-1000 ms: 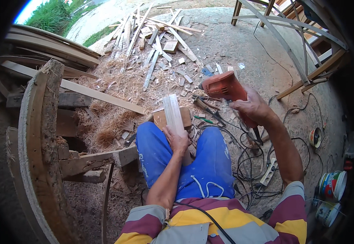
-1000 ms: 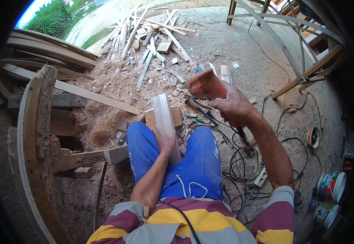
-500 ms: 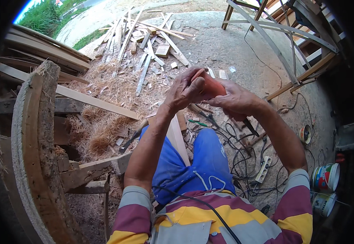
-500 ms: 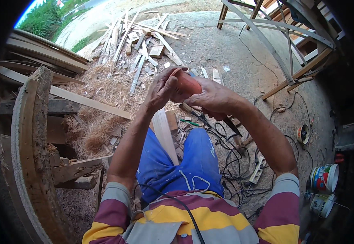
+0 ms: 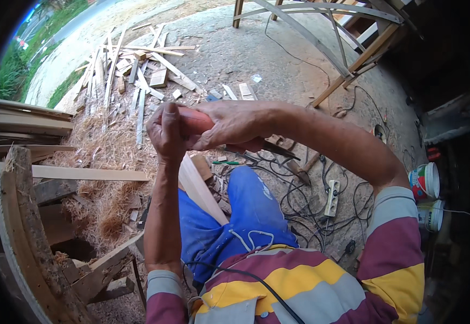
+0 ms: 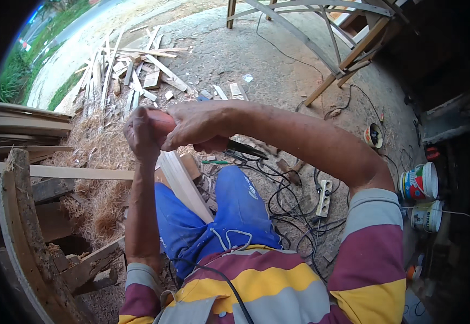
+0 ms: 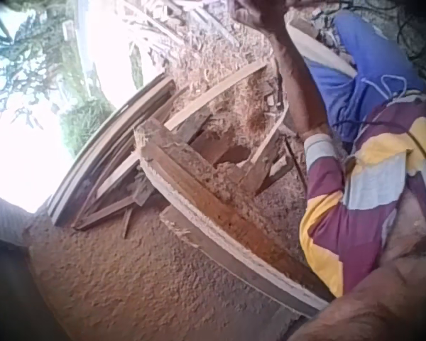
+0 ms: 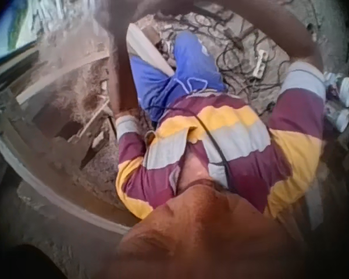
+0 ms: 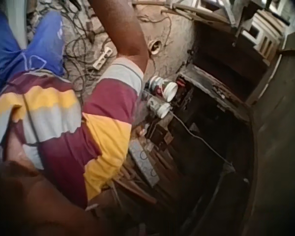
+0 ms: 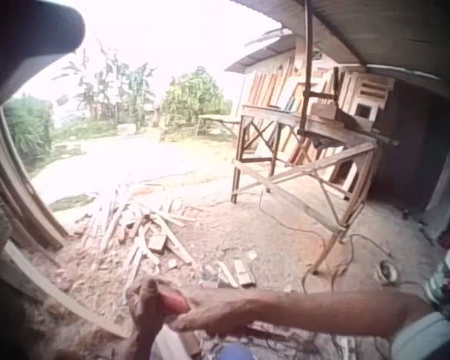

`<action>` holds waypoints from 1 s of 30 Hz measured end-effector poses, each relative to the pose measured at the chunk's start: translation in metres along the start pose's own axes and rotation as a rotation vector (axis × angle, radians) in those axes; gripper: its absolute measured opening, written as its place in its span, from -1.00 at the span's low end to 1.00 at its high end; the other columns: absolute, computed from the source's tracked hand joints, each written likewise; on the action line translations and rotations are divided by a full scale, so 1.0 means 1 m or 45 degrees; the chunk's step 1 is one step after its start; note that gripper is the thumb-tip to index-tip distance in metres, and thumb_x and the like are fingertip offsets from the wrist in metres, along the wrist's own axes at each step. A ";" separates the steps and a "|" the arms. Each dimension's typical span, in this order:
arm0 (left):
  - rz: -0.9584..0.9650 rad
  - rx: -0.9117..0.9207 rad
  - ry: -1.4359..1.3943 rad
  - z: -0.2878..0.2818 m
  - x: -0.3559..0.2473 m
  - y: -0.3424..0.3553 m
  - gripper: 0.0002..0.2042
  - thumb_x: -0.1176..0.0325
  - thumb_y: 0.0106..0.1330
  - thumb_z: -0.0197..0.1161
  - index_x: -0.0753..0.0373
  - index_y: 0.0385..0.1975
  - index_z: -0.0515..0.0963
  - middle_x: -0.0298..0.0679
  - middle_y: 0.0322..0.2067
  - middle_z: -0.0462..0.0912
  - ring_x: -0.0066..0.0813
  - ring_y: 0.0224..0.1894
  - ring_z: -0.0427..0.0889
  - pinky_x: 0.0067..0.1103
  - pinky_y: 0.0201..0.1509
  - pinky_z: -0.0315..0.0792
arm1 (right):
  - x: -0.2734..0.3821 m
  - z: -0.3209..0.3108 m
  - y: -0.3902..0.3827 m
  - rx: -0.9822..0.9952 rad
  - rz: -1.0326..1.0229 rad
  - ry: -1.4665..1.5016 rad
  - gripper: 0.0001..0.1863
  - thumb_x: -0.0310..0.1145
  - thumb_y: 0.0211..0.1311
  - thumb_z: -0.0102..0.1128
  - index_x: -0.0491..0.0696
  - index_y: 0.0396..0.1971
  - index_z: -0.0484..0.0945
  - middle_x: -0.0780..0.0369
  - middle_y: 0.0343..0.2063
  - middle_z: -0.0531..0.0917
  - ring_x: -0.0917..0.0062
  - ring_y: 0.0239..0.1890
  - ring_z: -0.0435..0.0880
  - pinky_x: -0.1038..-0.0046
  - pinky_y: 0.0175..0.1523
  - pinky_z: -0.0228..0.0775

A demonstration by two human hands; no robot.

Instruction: The person holds a wooden board, connects a power drill to an extension cord, and uses an axe to strike the end of a chisel while carving the wood.

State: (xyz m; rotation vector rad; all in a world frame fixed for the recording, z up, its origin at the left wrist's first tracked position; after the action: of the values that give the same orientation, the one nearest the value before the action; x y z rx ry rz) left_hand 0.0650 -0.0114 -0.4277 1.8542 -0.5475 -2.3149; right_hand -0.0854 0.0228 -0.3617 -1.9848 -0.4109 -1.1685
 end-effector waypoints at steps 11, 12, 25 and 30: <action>0.052 -0.123 0.086 0.042 0.005 -0.018 -0.49 -0.06 0.48 0.08 0.37 -0.37 0.62 -0.31 -0.55 0.57 -0.62 -0.56 0.50 -0.67 -0.48 0.34 | -0.048 -0.027 -0.097 -0.529 -0.200 -0.525 -0.12 0.18 0.28 0.25 -0.03 0.44 0.22 -0.07 0.17 0.54 0.34 0.16 0.60 0.30 0.26 0.45; 0.058 -0.123 0.130 0.039 0.005 -0.019 -0.49 -0.05 0.48 0.07 0.37 -0.37 0.62 -0.31 -0.54 0.58 -0.63 -0.55 0.50 -0.67 -0.48 0.34 | -0.056 -0.033 -0.115 -0.549 -0.170 -0.300 -0.20 0.12 0.36 0.20 -0.01 0.45 0.22 -0.02 0.14 0.57 0.36 0.17 0.59 0.30 0.29 0.43; -0.011 -0.437 0.157 -0.011 0.012 -0.004 -0.52 -0.02 0.49 0.03 0.35 -0.34 0.59 -0.26 -0.44 0.57 -0.49 -0.37 0.55 -0.51 -0.20 0.47 | -0.355 0.049 -0.103 -0.821 0.128 0.138 -0.55 -0.25 0.41 0.19 -0.10 0.22 0.51 0.28 -0.27 0.67 0.58 -0.16 0.61 0.48 0.00 0.47; 0.042 -0.462 0.281 -0.059 -0.002 -0.011 -0.49 -0.06 0.49 0.00 0.35 -0.31 0.61 -0.23 -0.41 0.60 -0.45 -0.34 0.57 -0.49 -0.17 0.47 | -0.414 0.034 -0.135 -1.393 0.068 0.806 -0.69 -0.23 0.43 0.15 -0.12 -0.03 0.65 0.21 -0.29 0.76 0.49 -0.27 0.69 0.41 -0.13 0.48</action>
State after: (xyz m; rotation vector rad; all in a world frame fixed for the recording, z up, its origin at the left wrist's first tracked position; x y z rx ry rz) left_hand 0.1242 -0.0123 -0.4403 1.8665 -0.1179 -1.9889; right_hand -0.3654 0.1793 -0.6579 -2.2271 0.7656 -2.1551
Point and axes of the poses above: each hand's wrist, its own y-axis towards the middle knuckle, its own z-axis out of the palm, x = y × z, the point moved 5 cm from there along y, towards the middle knuckle
